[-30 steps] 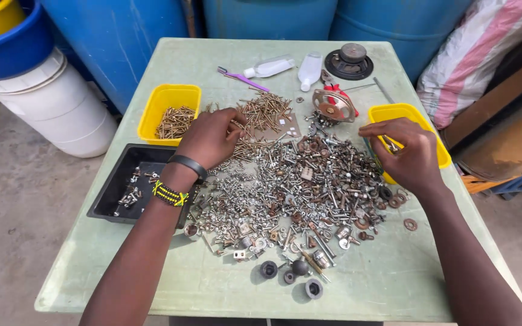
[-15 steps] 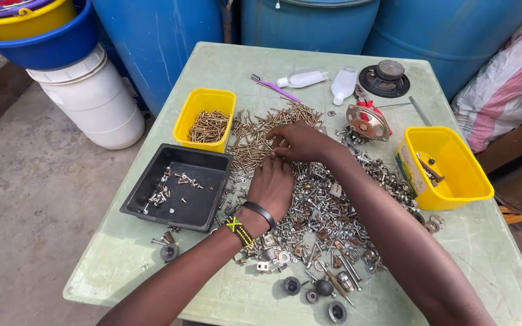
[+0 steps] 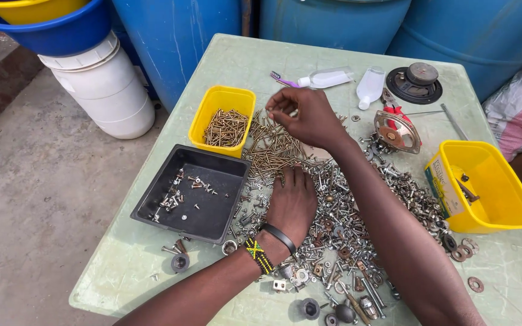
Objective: The person sorts a mixed pile of metal fasteners on a table, picking up individual items and placing them into separate yellow and black containers. The person handles screws, nails, and washers by hand, moving them from the central pile into the bins.
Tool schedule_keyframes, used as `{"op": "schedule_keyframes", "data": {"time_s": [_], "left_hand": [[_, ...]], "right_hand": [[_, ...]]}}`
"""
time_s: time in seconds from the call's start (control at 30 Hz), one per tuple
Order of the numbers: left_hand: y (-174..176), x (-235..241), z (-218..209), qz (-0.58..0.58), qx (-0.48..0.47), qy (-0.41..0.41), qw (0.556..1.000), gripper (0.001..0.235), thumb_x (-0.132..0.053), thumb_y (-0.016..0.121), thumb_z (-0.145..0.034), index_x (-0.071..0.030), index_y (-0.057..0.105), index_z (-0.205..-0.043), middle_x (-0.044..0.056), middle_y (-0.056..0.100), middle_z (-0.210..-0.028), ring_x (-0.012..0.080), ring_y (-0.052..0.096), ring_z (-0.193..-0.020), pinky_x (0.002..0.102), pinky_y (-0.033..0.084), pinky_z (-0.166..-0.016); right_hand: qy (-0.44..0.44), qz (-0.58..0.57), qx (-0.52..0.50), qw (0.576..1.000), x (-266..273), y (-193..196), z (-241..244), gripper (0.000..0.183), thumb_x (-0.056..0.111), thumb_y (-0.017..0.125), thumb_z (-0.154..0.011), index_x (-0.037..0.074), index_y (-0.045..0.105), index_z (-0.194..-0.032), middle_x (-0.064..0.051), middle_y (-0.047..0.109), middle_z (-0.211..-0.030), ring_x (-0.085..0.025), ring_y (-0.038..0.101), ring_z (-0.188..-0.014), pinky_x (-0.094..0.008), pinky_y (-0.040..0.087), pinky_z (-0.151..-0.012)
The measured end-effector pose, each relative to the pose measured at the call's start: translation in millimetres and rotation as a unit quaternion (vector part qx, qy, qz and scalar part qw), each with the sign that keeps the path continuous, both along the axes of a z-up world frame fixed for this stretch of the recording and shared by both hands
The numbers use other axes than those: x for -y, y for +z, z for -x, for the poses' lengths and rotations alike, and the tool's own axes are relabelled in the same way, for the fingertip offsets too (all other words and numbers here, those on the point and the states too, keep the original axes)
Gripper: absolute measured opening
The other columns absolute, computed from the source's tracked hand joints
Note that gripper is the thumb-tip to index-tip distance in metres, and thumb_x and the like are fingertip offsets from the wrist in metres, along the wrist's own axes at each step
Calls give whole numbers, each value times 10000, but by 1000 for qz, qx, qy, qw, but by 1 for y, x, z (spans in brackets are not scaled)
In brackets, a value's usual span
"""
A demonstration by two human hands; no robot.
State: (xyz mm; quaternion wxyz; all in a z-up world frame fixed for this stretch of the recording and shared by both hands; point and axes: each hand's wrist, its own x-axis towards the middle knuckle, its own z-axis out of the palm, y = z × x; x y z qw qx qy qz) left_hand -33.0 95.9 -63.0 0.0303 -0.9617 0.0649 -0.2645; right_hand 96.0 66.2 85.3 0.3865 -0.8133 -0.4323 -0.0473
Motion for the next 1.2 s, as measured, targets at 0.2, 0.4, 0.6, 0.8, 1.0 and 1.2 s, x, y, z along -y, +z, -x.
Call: {"op": "schedule_keyframes", "data": {"time_s": [0.2, 0.4, 0.6, 0.8, 1.0, 1.2], "left_hand": [[7, -2, 5, 6, -12, -12, 1000, 318, -86, 519, -973, 55, 640, -1232, 270, 641, -1200, 430, 568, -1227, 442, 503, -884], [17, -31, 2, 35, 56, -29, 997, 178, -55, 611, -861, -43, 728, -995, 109, 696, -908, 292, 660, -953, 385, 540, -697], [83, -69, 80, 124, -114, -70, 983, 221, 79, 604, -845, -38, 732, -981, 101, 699, -831, 265, 703, -842, 344, 594, -567], [62, -54, 122, 127, -138, -84, 979, 351, 83, 717, -818, 54, 670, -1165, 222, 674, -1108, 337, 666, -1098, 320, 646, -659], [42, -43, 135, 119, -83, -90, 985, 202, 38, 743, -834, -1, 737, -1032, 183, 684, -1020, 328, 649, -1100, 323, 610, -749], [27, -54, 112, 234, -99, -78, 964, 199, 53, 725, -851, -45, 667, -1013, 112, 622, -997, 273, 666, -1004, 329, 634, -655]], "right_hand": [[80, 3, 64, 995, -38, 6, 2, 434, -53, 753, -847, 30, 680, -1266, -184, 760, -1117, -369, 740, -1031, -417, 620, -805], [87, 95, 62, 990, 28, 33, 83, 176, -19, 706, -886, 27, 757, -1048, -167, 780, -936, -328, 770, -876, -368, 631, -698], [93, 185, -50, 977, 88, 12, 143, 250, 39, 692, -883, 19, 755, -1123, -207, 794, -1007, -345, 785, -918, -422, 659, -785], [153, 254, 79, 952, 70, -18, 150, 241, 69, 661, -920, 30, 703, -1154, -189, 684, -1246, -386, 673, -1132, -469, 555, -955], [148, 140, 58, 977, 75, -52, 128, 111, 12, 712, -877, 48, 781, -955, -152, 776, -955, -354, 760, -937, -413, 594, -835], [94, 31, 18, 995, 73, -32, 137, 130, -13, 802, -809, 36, 790, -929, -147, 792, -900, -302, 779, -814, -346, 625, -701]]}}
